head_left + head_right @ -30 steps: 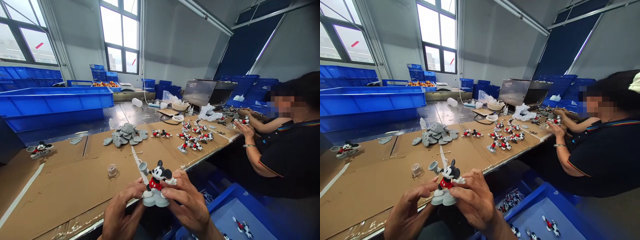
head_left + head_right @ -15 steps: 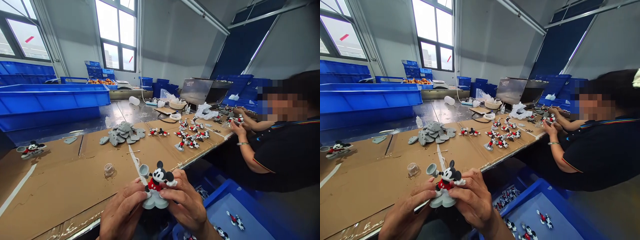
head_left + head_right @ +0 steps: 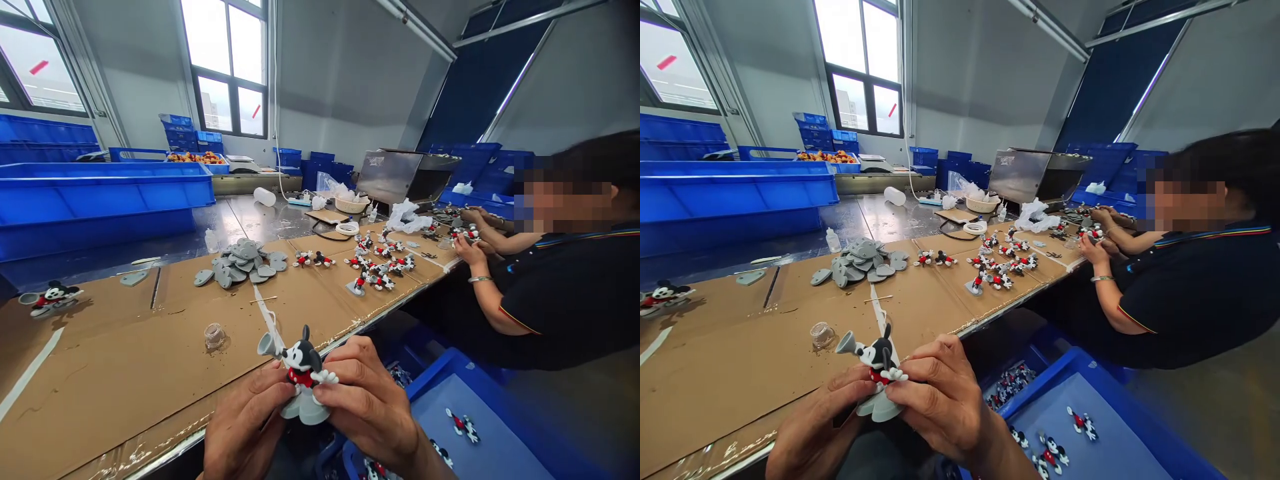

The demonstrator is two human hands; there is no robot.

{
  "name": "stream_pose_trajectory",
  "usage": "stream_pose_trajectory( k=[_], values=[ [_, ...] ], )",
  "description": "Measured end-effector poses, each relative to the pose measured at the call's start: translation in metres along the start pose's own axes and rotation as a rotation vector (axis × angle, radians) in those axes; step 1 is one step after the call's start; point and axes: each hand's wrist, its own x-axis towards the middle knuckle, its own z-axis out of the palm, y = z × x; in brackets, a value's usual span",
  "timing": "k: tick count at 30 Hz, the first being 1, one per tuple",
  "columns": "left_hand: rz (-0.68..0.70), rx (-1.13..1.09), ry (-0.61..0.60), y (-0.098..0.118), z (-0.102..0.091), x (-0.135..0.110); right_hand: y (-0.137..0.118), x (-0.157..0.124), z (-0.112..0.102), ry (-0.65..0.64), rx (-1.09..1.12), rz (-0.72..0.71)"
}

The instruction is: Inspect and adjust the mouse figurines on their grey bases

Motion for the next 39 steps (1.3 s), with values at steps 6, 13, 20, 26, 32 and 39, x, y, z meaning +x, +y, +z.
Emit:
stream_pose_trajectory(
  k=[6,13,20,26,32,39],
  values=[
    [0.084,0.123,-0.116,0.000,-0.005,-0.002,0.010,-0.006,0.005,0.039,0.096,0.064],
    [0.148,0.150,-0.082,0.008,-0.007,0.018,0.014,-0.015,0.016,0.118,0.264,0.186],
    [0.086,0.271,-0.034,-0.010,0.007,0.014,0.025,-0.031,0.032,0.227,0.568,0.637],
    [0.267,0.447,0.065,-0.031,0.020,0.017,0.015,-0.021,0.061,0.570,1.270,1.061],
    [0.278,0.468,-0.002,-0.031,0.028,0.016,0.005,-0.003,0.070,0.696,1.502,1.051],
    [-0.676,-0.138,-0.054,-0.034,0.037,0.012,0.032,-0.018,0.073,0.976,1.528,1.099]
  ],
)
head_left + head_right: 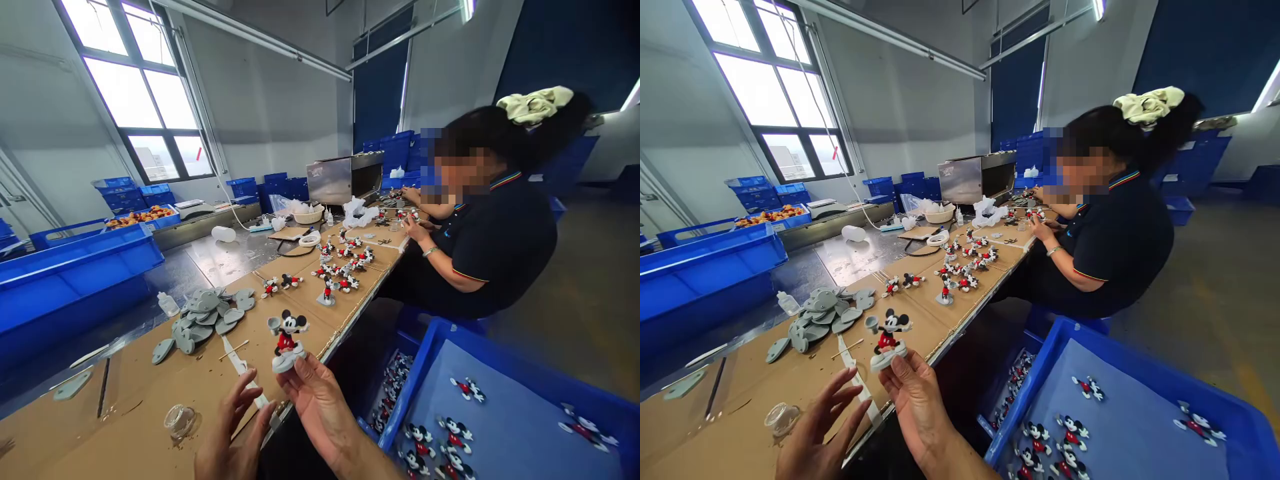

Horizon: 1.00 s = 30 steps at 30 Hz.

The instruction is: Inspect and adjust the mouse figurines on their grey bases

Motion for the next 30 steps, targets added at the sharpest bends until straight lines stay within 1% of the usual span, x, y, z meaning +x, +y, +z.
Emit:
stream_pose_trajectory(
  k=[1,2,3,4,6,9,11,14,18,21,24,30],
  values=[
    [-0.148,-0.144,-0.057,0.000,0.001,0.001,-0.002,0.003,-0.003,0.018,-0.005,0.000],
    [-0.265,-0.265,-0.095,0.000,0.003,0.003,-0.003,0.004,-0.006,0.030,-0.023,-0.006],
    [-0.351,-0.353,-0.108,0.001,0.005,0.005,-0.005,0.006,-0.008,0.038,-0.050,-0.021],
    [-0.407,-0.413,-0.113,0.003,0.008,0.007,-0.006,0.007,-0.010,0.046,-0.086,-0.043],
    [-0.453,-0.478,-0.121,0.007,0.013,0.013,-0.007,0.009,-0.013,0.060,-0.221,-0.120],
    [-0.467,-0.515,-0.150,0.011,0.024,0.021,-0.012,0.016,-0.019,0.046,-0.589,-0.278],
    [-0.464,-0.518,-0.139,0.009,0.031,0.026,-0.020,0.025,-0.025,0.018,-0.791,-0.345],
    [-0.456,-0.516,-0.121,0.001,0.038,0.028,-0.037,0.046,-0.032,-0.004,-0.999,-0.394],
    [-0.448,-0.500,-0.115,-0.011,0.035,0.020,-0.054,0.073,-0.037,-0.044,-1.279,-0.429],
    [-0.432,-0.458,-0.105,-0.013,0.027,0.012,-0.054,0.087,-0.039,-0.095,-1.418,-0.409],
    [-0.409,-0.413,-0.089,-0.009,0.019,0.008,-0.049,0.097,-0.041,-0.103,-1.508,-0.412],
    [-0.444,-0.382,-0.039,0.005,0.013,0.000,-0.057,0.105,-0.047,-0.109,-1.574,-0.403]
  ],
)
